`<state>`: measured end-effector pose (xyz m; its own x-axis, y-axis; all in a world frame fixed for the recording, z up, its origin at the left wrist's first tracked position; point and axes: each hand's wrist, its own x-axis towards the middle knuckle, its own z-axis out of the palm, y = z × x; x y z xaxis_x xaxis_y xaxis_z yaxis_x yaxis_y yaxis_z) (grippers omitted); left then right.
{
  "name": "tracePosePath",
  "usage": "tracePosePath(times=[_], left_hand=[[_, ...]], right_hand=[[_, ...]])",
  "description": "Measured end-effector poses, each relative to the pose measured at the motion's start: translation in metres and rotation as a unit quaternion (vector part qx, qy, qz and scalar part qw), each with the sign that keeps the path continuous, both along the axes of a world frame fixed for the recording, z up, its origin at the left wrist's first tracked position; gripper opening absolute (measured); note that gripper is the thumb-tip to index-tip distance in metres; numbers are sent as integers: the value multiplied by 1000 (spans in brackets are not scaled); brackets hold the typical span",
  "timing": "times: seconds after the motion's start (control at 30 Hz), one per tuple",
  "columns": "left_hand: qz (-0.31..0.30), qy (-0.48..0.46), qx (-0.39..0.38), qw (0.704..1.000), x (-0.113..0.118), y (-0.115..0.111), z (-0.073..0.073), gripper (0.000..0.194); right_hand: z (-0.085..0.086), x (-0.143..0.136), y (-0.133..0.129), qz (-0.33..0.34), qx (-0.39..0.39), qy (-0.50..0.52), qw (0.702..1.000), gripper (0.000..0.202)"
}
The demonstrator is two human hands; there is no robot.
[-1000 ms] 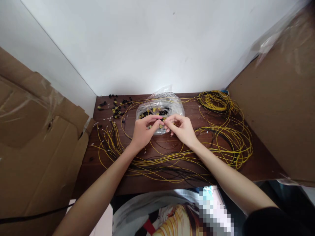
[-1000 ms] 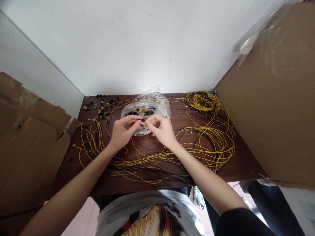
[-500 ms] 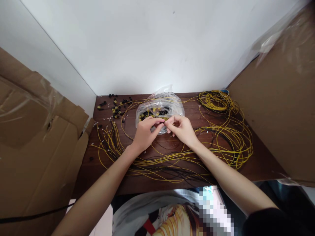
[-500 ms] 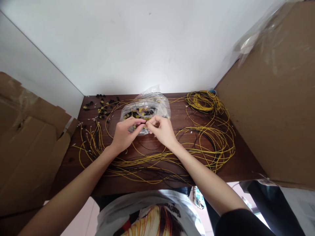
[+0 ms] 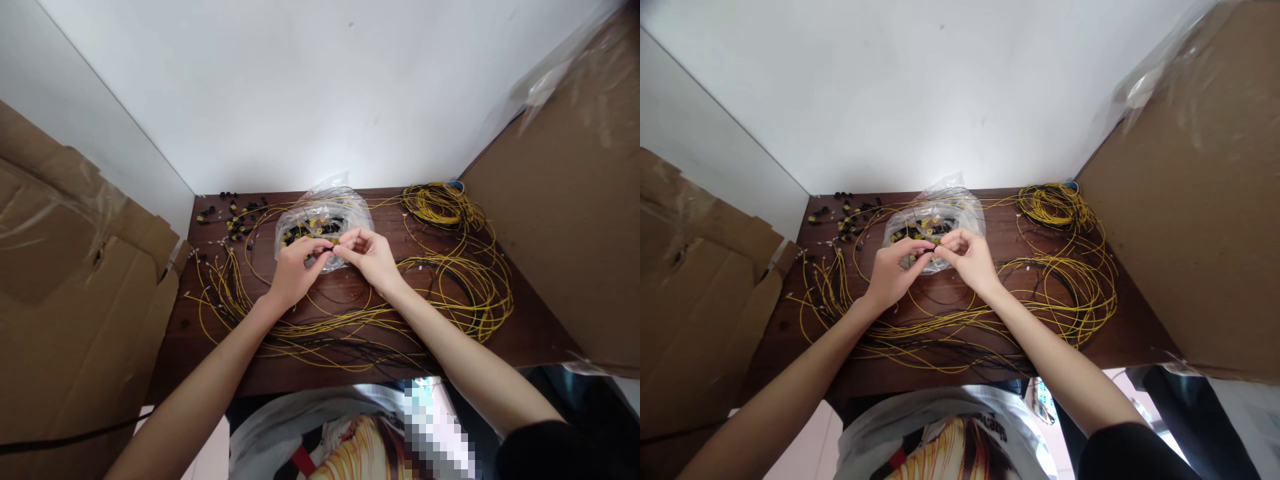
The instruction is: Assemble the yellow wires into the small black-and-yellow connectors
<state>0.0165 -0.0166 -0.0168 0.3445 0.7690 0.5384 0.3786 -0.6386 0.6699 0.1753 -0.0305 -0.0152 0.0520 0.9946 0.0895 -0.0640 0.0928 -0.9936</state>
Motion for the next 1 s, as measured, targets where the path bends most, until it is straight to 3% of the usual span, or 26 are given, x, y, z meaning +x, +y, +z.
tracePosePath(times=[0.67,1.0], left_hand=[[2,-22,-57,998,2,-2,-1,14],[-7,-106,-137,985,2,3,-3,16]], right_hand=[[-2,0,-1,2,12,-14,1000,35],[3,2,-2,13,45,-59,997,22]])
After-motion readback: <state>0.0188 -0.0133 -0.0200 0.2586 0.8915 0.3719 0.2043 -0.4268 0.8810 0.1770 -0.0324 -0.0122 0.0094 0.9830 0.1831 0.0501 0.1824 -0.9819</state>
